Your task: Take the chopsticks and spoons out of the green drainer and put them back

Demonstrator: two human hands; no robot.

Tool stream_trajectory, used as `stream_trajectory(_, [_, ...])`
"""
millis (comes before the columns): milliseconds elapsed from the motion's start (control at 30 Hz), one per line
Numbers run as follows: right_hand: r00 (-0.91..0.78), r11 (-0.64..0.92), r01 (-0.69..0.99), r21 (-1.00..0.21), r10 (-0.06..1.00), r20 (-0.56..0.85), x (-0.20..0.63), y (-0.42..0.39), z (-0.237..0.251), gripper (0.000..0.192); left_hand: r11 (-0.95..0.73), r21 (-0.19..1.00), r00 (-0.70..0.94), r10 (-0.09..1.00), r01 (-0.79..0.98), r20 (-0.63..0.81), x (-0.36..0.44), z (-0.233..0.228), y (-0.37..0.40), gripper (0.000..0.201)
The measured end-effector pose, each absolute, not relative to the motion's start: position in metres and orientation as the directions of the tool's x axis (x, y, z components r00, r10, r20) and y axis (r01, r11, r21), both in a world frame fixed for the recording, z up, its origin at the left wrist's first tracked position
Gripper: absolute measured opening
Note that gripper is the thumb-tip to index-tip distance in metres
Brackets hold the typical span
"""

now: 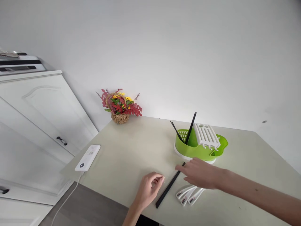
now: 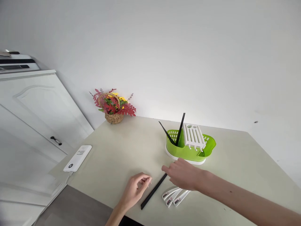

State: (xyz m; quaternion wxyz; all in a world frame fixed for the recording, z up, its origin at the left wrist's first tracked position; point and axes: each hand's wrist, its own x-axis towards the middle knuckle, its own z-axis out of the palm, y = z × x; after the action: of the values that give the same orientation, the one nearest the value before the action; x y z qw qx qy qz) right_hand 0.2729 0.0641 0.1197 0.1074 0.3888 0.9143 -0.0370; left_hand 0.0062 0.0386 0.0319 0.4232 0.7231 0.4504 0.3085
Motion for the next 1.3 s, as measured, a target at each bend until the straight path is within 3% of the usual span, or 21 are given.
stream_trajectory(100, [-0.705, 0.756, 0.642, 0.126, 0.647, -0.291, 0.267, 0.071, 0.087, 0.044, -0.284, 0.865, 0.414, 0.905, 0.414, 0.099, 0.006, 0.029, 0.038, 0.031])
stream_trajectory(367, [-0.728, 0.78, 0.617, 0.106, 0.616, -0.302, 0.25, 0.104, 0.057, 0.023, -0.303, 0.866, 0.387, 0.911, 0.398, 0.141, 0.004, 0.025, 0.038, 0.031])
stream_trajectory(633, [-0.712, 0.739, 0.663, 0.12, 0.672, -0.204, 0.217, 0.11, 0.099, 0.017, -0.301, 0.853, 0.387, 0.913, 0.427, 0.128, 0.004, 0.026, 0.033, 0.033])
stream_trajectory(733, [-0.709, 0.726, 0.674, 0.133, 0.687, -0.157, 0.21, 0.108, 0.123, 0.019, -0.193, 0.906, 0.395, 0.918, 0.376, 0.032, 0.003, 0.024, 0.034, 0.041])
stream_trajectory(867, [-0.688, 0.69, 0.713, 0.121, 0.723, -0.065, 0.206, 0.096, 0.15, 0.027, -0.009, 0.984, 0.306, 0.951, 0.177, -0.046, 0.001, 0.022, 0.035, 0.051])
stream_trajectory(933, [-0.624, 0.627, 0.777, -0.052, 0.779, 0.065, 0.204, 0.085, 0.155, 0.026, 0.06, 0.996, 0.206, 0.976, 0.058, -0.071, 0.0, 0.023, 0.034, 0.055])
stream_trajectory(1000, [-0.458, 0.493, 0.765, -0.413, 0.869, 0.188, 0.202, 0.072, 0.153, 0.023, 0.106, 0.993, 0.116, 0.988, -0.05, -0.1, 0.001, 0.025, 0.034, 0.059])
stream_trajectory(1067, [-0.253, 0.309, 0.567, -0.764, 0.948, 0.195, 0.197, 0.058, 0.143, 0.029, 0.122, 0.984, 0.073, 0.991, -0.13, -0.113, 0.005, 0.03, 0.032, 0.061])
stream_trajectory(1100, [-0.176, 0.23, 0.445, -0.866, 0.97, 0.167, 0.194, 0.052, 0.136, 0.035, 0.124, 0.98, 0.07, 0.991, -0.155, -0.114, 0.008, 0.033, 0.03, 0.062])
stream_trajectory(1167, [-0.108, 0.144, 0.29, -0.946, 0.987, 0.117, 0.186, 0.039, 0.121, 0.045, 0.136, 0.976, 0.087, 0.989, -0.173, -0.122, 0.018, 0.04, 0.024, 0.065])
stream_trajectory(1300, [-0.148, 0.106, 0.234, -0.966, 0.986, 0.073, 0.173, 0.02, 0.101, 0.046, 0.147, 0.984, 0.112, 0.984, -0.098, -0.136, 0.042, 0.052, 0.003, 0.064])
